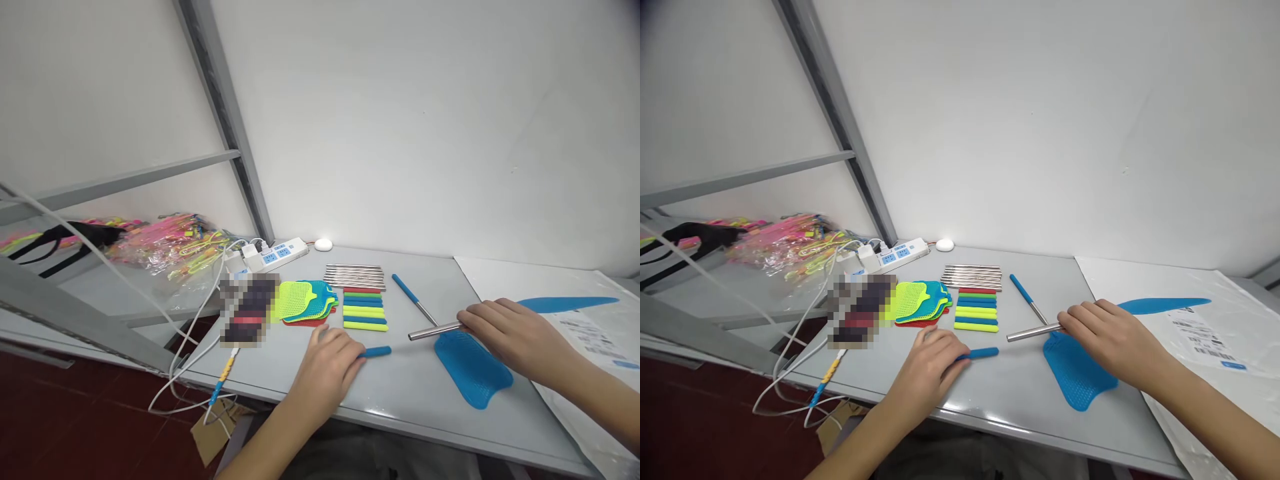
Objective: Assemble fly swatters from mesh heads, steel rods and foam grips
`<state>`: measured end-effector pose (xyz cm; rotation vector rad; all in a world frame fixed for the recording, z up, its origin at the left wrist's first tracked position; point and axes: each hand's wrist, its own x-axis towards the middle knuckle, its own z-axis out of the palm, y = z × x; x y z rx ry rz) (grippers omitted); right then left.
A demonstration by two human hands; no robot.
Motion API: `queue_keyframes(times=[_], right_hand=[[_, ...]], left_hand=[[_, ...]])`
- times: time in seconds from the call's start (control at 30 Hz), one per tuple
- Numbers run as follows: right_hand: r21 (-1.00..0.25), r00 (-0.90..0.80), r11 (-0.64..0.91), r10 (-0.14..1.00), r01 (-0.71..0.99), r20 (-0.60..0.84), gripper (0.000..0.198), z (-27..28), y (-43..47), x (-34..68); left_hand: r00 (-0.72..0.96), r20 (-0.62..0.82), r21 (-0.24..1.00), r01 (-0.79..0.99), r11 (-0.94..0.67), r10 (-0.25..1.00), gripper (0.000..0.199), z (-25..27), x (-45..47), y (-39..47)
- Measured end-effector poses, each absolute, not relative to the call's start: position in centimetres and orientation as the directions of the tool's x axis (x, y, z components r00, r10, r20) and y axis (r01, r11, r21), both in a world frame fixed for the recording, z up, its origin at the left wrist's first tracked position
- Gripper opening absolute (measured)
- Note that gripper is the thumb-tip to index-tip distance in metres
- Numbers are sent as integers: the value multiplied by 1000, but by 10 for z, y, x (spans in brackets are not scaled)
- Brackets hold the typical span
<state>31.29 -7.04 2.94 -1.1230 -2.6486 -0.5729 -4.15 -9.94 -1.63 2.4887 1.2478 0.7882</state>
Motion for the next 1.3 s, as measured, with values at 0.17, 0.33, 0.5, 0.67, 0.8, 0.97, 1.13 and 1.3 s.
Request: queue_keyframes(times=[0.17,0.33,0.5,0.67,0.8,0.97,1.13,1.3], right_hand=[[265,-716,669,602,694,354,13,27,-75,305],[356,-765,680,532,641,363,10,27,-79,294],[361,-784,696,541,620,304,11,24,-83,291],[348,-793,712,553,610,256,13,20,-87,288],[352,-802,721,545,597,245,16,20,-91,283],[344,-811,734,535,586,239,17,22,-96,276],[325,-819,751,517,574,250,24,24,-101,271],[350,-801,721,529,598,279,23,25,-102,270]], left_hand=[[440,426,246,785,-569,791,13,-16,-33,-86],[396,452,152,849,-506,799,12,-14,-27,-78],[386,459,128,863,-489,800,9,-14,-27,-74],[368,464,145,866,-479,806,7,-16,-27,-73],[374,447,170,856,-487,813,6,-17,-26,-74],[381,443,183,847,-499,811,6,-18,-26,-75],[392,439,209,830,-517,808,4,-19,-26,-77],[425,440,209,809,-550,791,3,-23,-25,-81]])
